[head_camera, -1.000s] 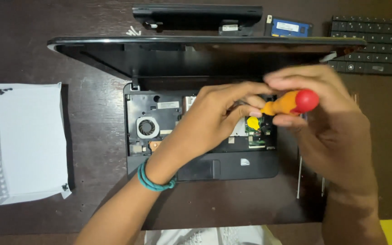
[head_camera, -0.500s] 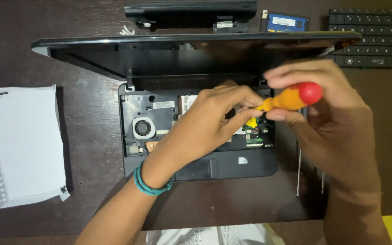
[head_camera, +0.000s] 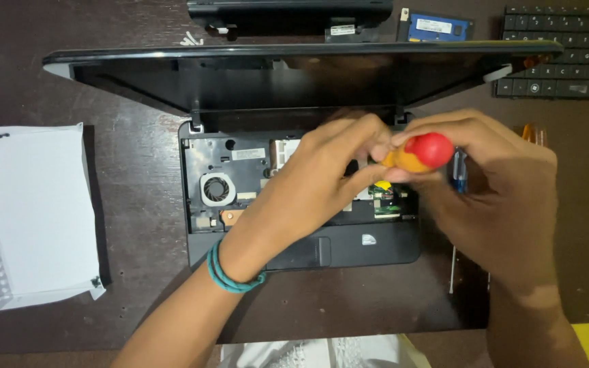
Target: The person is disassembling a small laptop by prying off the keyboard, disconnecting it, and then using a screwdriver to remove internal screws from the chassis.
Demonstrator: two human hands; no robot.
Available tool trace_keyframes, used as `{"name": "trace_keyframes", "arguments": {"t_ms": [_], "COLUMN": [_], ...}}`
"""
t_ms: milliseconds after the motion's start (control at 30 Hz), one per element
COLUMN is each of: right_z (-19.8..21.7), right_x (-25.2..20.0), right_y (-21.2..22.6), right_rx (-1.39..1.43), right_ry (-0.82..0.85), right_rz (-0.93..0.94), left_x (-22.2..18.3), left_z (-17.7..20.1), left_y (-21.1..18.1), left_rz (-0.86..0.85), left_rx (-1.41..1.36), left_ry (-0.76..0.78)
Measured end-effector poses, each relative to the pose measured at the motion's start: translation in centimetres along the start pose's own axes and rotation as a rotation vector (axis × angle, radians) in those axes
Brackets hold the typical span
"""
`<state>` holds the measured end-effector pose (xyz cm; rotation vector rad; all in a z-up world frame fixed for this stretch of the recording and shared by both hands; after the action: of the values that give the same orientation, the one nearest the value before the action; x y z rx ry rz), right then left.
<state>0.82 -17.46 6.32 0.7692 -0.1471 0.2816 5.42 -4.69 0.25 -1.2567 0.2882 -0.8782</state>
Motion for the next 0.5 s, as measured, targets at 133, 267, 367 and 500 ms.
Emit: {"name": "trace_keyframes", "arguments": {"t_ms": [133,267,367,500], "right_z": [-0.1,0.1,0.3,0.5], "right_x": [0.0,0.1,-0.1,-0.1], "right_y": [-0.8,-1.2,-0.8,-0.4], "right_rx": [0.157,0.158,-0.076,0.131], "right_ry": [0.087,0.166,0.094,0.009], "right_rz": [-0.15,-0.222,-0.003,-0.135], "left_x": [0.1,0.1,0.3,-0.5], "left_z": [-0.2,-0.6,-0.6,-0.8], "left_y": [-0.3,0.2,0.1,0.8], "left_rz": [-0.101,-0.063,-0.061,-0.09], "left_rx": [0.016,0.04,0.058,0.046], "left_ry": [0.03,-0.007,-0.025,-0.018]}}
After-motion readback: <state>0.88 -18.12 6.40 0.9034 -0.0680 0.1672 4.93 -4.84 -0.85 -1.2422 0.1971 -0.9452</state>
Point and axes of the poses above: each hand's wrist, its own x-axis towards the middle knuckle, its own z-axis out of the back of the hand, y = z × x, the point moved 6 cm from there along x, towards the middle knuckle, and after that the axes turned 3 degrees about y, right-handed, at the moved point
